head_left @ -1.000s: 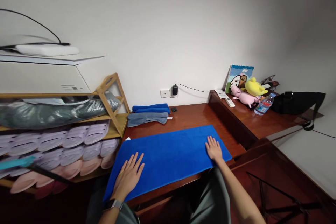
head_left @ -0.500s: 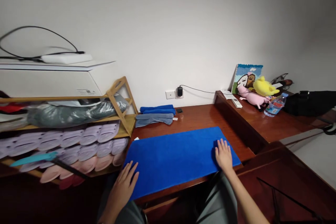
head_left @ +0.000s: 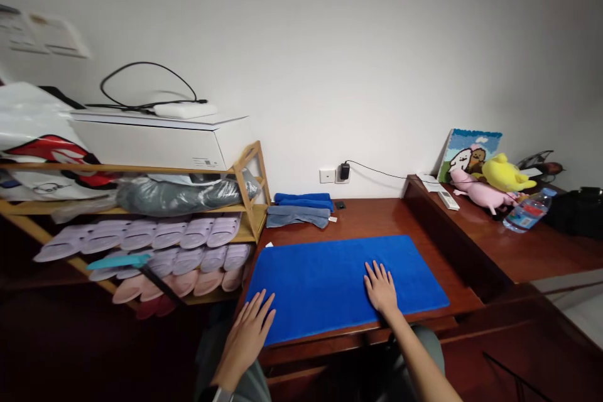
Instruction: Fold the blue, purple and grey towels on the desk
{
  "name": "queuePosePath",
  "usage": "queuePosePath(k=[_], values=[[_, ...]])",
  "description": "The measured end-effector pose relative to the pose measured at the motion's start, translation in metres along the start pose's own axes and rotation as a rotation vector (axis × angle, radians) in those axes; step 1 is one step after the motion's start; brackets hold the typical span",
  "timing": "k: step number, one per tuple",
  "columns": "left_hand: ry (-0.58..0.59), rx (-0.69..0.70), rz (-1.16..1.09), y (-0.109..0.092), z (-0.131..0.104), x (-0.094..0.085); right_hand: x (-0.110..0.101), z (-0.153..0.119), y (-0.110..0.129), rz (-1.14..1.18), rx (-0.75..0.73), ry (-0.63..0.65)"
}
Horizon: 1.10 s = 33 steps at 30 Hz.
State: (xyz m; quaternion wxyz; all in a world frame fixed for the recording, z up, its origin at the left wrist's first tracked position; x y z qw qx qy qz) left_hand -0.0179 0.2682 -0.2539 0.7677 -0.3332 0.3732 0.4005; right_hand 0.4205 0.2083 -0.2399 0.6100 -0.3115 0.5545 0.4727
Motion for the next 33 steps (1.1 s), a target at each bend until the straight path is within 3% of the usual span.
queuePosePath(k=[4,8,12,15,17,19,22,25,27,28,30,33], values=[[-0.070,-0.013,-0.007,-0.001,0.007,-0.006,-0.005,-0.011,0.023,-0.013,-0.012,-0.026],[-0.004,-0.017,0.003,-0.002,0.033,0.004,-0.006,-0.017,0.052,0.031,-0.077,-0.012],[0.068,-0.031,0.046,0.009,0.037,0.023,0.001,-0.023,0.050,0.045,-0.037,0.002],[0.054,-0.041,0.070,0.015,0.036,0.030,0.001,-0.024,0.049,0.079,-0.037,0.007],[0.033,-0.036,0.075,0.011,0.048,0.031,-0.005,-0.018,0.061,0.117,-0.074,0.002],[0.036,-0.022,0.074,-0.001,0.071,0.034,-0.014,-0.005,0.087,0.165,-0.132,-0.025],[0.061,0.027,0.054,-0.033,0.115,0.045,-0.021,0.018,0.148,0.264,-0.240,-0.050],[0.094,0.056,0.049,-0.053,0.144,0.063,-0.005,0.036,0.209,0.344,-0.346,0.002],[0.112,0.017,0.073,-0.045,0.149,0.074,0.011,0.048,0.224,0.363,-0.367,0.044],[0.110,-0.013,0.087,-0.036,0.149,0.078,0.018,0.055,0.219,0.359,-0.355,0.054],[0.086,-0.062,0.117,-0.014,0.145,0.082,0.028,0.071,0.185,0.312,-0.286,0.050],[0.047,-0.096,0.170,0.013,0.141,0.080,0.029,0.097,0.081,0.158,-0.099,0.035]])
Point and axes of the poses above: each hand's wrist, its own z-axis towards the middle knuckle, its own x-axis out of the palm, y = z × x, the point moved 9 cm from there along z, towards the middle knuckle, and after that the axes turned 13 degrees about -y, right-handed, at the moved point
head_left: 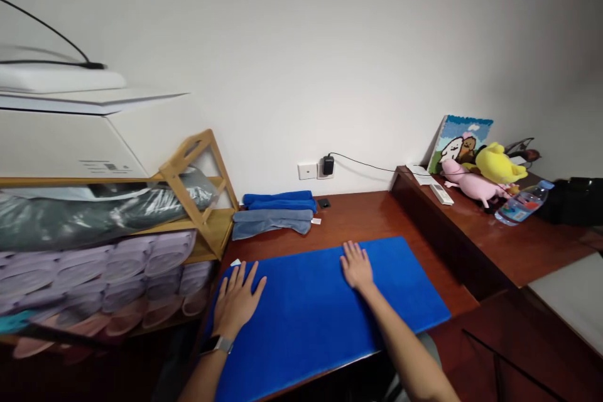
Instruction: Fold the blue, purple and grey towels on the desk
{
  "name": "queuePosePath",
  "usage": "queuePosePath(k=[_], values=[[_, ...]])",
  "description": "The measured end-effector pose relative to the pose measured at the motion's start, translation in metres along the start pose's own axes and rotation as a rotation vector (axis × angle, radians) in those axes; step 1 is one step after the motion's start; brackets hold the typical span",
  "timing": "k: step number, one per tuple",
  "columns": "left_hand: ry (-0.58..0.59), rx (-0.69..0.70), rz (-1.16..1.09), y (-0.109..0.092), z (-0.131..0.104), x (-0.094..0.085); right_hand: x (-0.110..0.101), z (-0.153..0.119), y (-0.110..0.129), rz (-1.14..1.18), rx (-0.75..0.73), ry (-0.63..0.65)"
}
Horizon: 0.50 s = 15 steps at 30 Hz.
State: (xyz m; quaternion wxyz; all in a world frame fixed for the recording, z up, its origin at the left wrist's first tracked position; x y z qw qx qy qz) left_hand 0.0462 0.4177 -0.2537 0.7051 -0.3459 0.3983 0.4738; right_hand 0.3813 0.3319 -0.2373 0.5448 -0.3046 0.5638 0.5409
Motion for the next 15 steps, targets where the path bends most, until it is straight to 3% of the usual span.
queuePosePath(k=[4,7,10,15], values=[[-0.010,-0.014,0.011,0.009,0.002,0.002,-0.038,-0.001,-0.169,-0.191,0.348,0.000],[-0.001,-0.025,0.011,0.010,0.004,0.005,-0.057,-0.012,-0.252,-0.245,0.516,-0.013],[0.008,-0.032,0.016,0.012,0.004,0.008,-0.058,-0.018,-0.279,-0.234,0.550,-0.028],[0.006,-0.042,0.001,0.016,0.007,0.010,-0.058,-0.016,-0.272,-0.209,0.556,-0.033]])
Point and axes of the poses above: each hand's wrist, its own z-axis towards the middle knuckle, its own x-axis out of the palm, y = z × x, the point moved 9 cm from there along z, towards the middle knuckle, and after that the axes turned 13 degrees about -y, right-handed, at the moved point
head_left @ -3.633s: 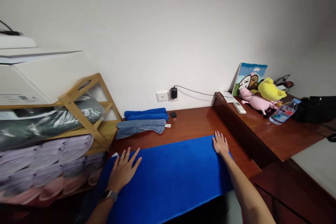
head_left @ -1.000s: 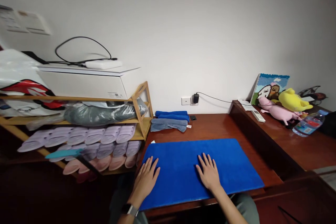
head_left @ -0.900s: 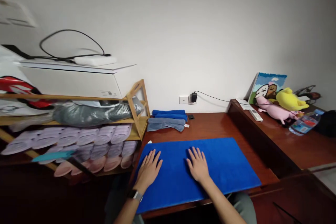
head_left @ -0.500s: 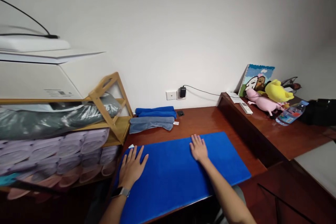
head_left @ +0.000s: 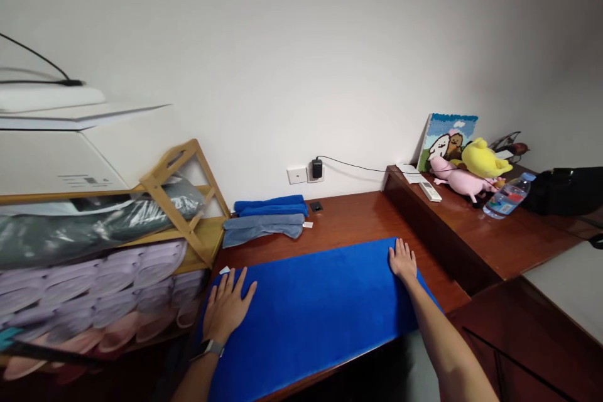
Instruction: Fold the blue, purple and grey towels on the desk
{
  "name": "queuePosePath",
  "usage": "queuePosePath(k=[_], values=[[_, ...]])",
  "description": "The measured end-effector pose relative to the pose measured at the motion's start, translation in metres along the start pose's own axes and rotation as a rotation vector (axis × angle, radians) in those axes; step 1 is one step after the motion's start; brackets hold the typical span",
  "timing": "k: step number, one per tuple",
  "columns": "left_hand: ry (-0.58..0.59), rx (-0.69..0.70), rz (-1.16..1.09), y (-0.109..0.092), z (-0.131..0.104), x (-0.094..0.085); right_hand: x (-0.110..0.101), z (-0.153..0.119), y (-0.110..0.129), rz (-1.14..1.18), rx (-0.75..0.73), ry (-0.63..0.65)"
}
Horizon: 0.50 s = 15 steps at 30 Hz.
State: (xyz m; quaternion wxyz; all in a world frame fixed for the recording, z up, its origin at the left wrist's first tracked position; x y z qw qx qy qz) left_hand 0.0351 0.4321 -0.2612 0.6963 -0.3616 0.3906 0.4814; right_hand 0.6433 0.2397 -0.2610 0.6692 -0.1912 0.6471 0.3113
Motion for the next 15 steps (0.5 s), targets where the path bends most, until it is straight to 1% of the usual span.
queuePosePath(k=[2,4,6,7,8,9,11,13,14,15], values=[[-0.003,-0.003,-0.013,0.000,0.004,-0.003,-0.006,0.000,0.002,0.013,0.010,0.021],[-0.023,0.008,-0.038,-0.002,0.008,-0.011,-0.016,-0.005,0.006,0.025,0.023,0.026],[-0.084,0.043,-0.078,-0.009,0.008,-0.028,-0.031,-0.021,0.021,0.036,-0.001,-0.037],[-0.125,0.071,-0.104,-0.016,0.004,-0.038,-0.038,-0.036,0.036,0.051,-0.048,-0.085],[-0.166,0.105,-0.131,-0.025,-0.002,-0.048,-0.044,-0.058,0.057,0.076,-0.121,-0.139],[-0.200,0.146,-0.157,-0.036,-0.012,-0.057,-0.048,-0.085,0.084,0.114,-0.226,-0.178],[-0.224,0.240,-0.193,-0.062,-0.039,-0.069,-0.047,-0.157,0.150,0.248,-0.495,-0.158],[-0.205,0.322,-0.196,-0.085,-0.069,-0.072,-0.045,-0.233,0.212,0.398,-0.712,-0.107],[-0.187,0.348,-0.185,-0.092,-0.083,-0.071,-0.046,-0.266,0.239,0.462,-0.788,-0.084],[-0.164,0.359,-0.168,-0.095,-0.095,-0.069,-0.047,-0.293,0.262,0.517,-0.839,-0.062]])
Point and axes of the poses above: each hand's wrist, its own z-axis towards the middle knuckle, its own x-axis out of the palm, y = z × x, the point moved 9 cm from there along z, towards the middle knuckle, and after that the axes turned 13 degrees about -y, right-handed, at the moved point
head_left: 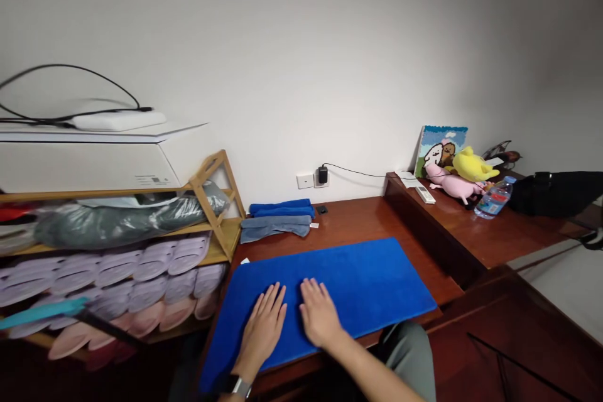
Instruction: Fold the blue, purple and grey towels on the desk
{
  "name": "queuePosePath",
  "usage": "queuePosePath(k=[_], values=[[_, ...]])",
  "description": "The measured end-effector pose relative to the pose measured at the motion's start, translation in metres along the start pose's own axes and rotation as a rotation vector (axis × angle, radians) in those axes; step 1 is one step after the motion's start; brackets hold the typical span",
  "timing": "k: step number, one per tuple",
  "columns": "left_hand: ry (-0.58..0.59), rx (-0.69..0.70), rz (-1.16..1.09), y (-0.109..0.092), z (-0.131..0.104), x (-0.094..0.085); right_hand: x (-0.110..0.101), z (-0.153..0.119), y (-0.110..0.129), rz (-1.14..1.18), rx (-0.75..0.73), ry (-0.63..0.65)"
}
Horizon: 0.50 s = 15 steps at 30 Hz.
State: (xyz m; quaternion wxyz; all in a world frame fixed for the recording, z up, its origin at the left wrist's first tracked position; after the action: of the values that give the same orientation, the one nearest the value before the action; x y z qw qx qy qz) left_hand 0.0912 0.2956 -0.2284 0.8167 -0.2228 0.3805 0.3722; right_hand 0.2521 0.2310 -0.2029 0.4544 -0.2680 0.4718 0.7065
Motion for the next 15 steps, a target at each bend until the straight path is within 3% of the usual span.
queuePosePath(k=[3,7,11,15], values=[[0.081,-0.054,0.047,0.005,-0.026,0.005,0.030,0.001,0.060,0.096,-0.037,0.085],[0.149,-0.147,0.058,0.025,-0.043,0.006,0.042,0.006,0.067,0.076,0.029,0.170],[0.133,-0.191,0.040,0.026,-0.042,0.002,0.031,0.001,0.024,-0.006,0.114,0.177],[0.137,-0.212,0.043,0.025,-0.041,0.003,-0.013,-0.014,-0.074,-0.198,0.276,0.135]])
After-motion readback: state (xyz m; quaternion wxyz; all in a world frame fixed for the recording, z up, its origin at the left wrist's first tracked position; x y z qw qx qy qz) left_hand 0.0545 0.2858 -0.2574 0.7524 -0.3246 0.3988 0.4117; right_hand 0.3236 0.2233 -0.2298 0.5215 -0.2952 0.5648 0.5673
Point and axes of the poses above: each hand's wrist, its own z-axis towards the middle knuckle, its own x-axis out of the palm, y = z × x, the point moved 9 cm from there along z, towards the middle knuckle, and after that the axes turned 13 degrees about -y, right-handed, at the moved point
